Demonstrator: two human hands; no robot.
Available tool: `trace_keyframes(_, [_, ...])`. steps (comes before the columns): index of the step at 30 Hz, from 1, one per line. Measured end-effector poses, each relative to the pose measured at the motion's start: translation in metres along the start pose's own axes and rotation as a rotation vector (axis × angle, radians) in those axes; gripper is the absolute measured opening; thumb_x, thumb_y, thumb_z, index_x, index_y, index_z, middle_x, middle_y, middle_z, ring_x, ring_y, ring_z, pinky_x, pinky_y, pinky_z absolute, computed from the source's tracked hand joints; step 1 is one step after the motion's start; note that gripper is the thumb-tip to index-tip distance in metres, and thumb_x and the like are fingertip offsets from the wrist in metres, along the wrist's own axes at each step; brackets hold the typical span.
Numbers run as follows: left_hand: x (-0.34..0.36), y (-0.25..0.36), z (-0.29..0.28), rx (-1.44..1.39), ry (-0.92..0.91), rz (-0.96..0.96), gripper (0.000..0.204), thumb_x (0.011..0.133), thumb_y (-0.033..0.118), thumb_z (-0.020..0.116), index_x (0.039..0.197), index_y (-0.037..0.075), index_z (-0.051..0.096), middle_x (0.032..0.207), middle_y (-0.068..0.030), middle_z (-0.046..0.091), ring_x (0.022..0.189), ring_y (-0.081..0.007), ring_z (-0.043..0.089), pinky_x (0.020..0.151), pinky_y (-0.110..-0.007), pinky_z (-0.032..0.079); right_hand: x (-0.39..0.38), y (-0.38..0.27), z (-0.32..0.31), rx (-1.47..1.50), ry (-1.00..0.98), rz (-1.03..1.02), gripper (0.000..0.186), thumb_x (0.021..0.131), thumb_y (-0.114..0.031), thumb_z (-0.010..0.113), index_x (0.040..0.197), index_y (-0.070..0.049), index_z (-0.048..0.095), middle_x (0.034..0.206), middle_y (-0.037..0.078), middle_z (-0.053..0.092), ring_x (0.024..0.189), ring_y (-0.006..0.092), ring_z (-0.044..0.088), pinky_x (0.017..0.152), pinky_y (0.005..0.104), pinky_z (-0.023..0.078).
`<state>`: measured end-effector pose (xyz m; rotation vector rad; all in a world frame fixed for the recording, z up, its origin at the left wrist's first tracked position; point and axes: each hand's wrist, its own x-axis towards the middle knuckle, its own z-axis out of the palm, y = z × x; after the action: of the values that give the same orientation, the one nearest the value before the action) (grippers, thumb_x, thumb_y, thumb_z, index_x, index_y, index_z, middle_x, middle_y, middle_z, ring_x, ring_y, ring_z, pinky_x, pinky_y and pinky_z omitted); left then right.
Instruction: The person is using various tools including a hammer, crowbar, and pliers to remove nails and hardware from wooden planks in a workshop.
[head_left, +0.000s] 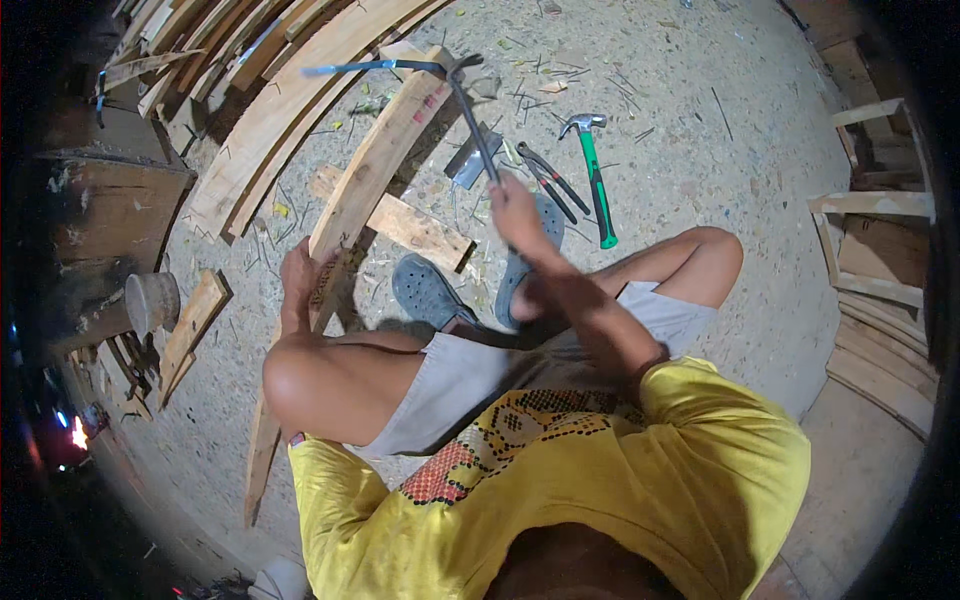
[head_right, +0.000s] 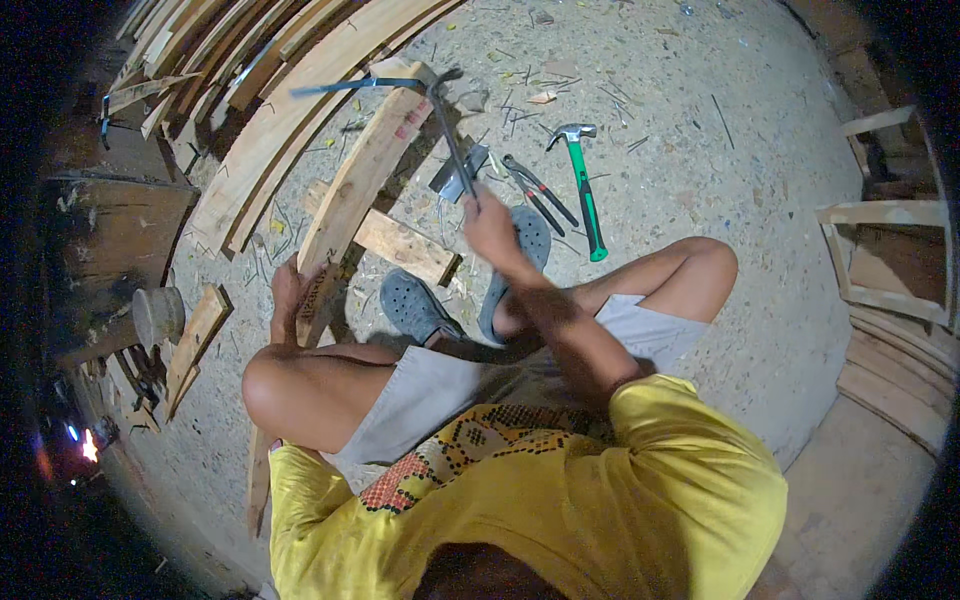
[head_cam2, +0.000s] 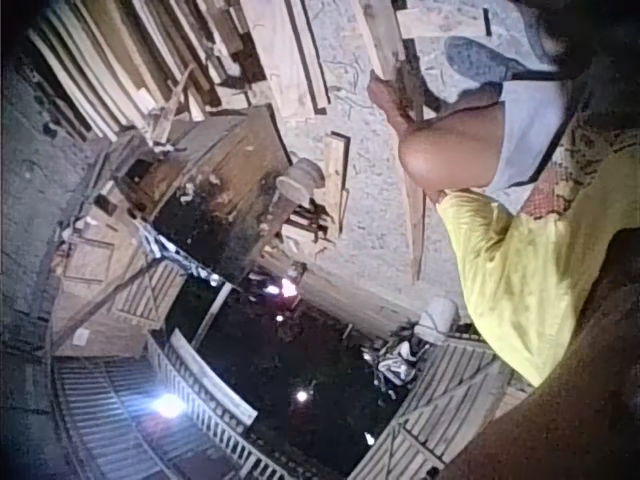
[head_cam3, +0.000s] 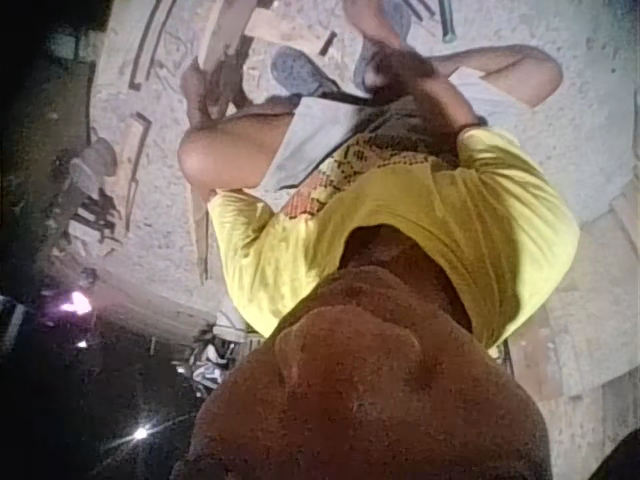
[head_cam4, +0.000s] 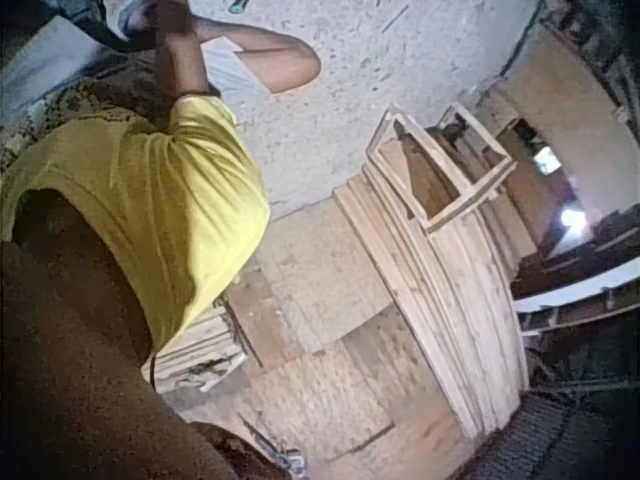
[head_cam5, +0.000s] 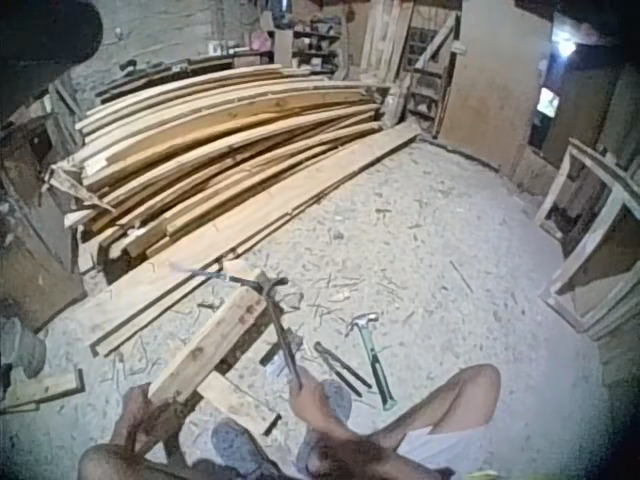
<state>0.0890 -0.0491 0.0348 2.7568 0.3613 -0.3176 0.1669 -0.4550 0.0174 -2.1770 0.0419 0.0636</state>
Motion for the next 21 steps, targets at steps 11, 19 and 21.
trace_keyframes(11, [0.002,0.002,-0.001,0.059,0.059,0.015,0.057,0.083,0.054,0.079,0.111,0.006,0.073,0.092,-0.0234,0.074,0.091,-0.0428,0.071,0.077,-0.05,0.055,0.002,0.012,0.0,0.218,0.395,0.001,0.034,0.104,-0.022,0.054,0.125,0.003,0.062,0.075,0.013,0.063,0.069,0.0253,0.061,0.065,0.0403,0.049])
trace_keyframes(19, [-0.003,-0.018,-0.001,-0.084,0.045,-0.024,0.055,0.082,0.05,0.081,0.111,0.005,0.074,0.094,-0.0235,0.075,0.091,-0.0417,0.072,0.078,-0.048,0.055,0.023,-0.01,-0.007,0.207,0.037,-0.037,0.034,0.102,-0.022,0.052,0.121,0.004,0.063,0.094,0.032,0.068,0.091,0.0506,0.066,0.081,0.0518,0.052])
trace_keyframes(21, [-0.005,-0.023,0.0,-0.085,0.043,-0.043,0.055,0.082,0.05,0.081,0.111,0.005,0.074,0.094,-0.0234,0.075,0.091,-0.042,0.072,0.078,-0.048,0.055,0.01,-0.02,-0.001,0.22,0.118,0.013,0.033,0.102,-0.021,0.052,0.12,0.004,0.063,0.093,0.032,0.068,0.089,0.0515,0.065,0.079,0.0526,0.051])
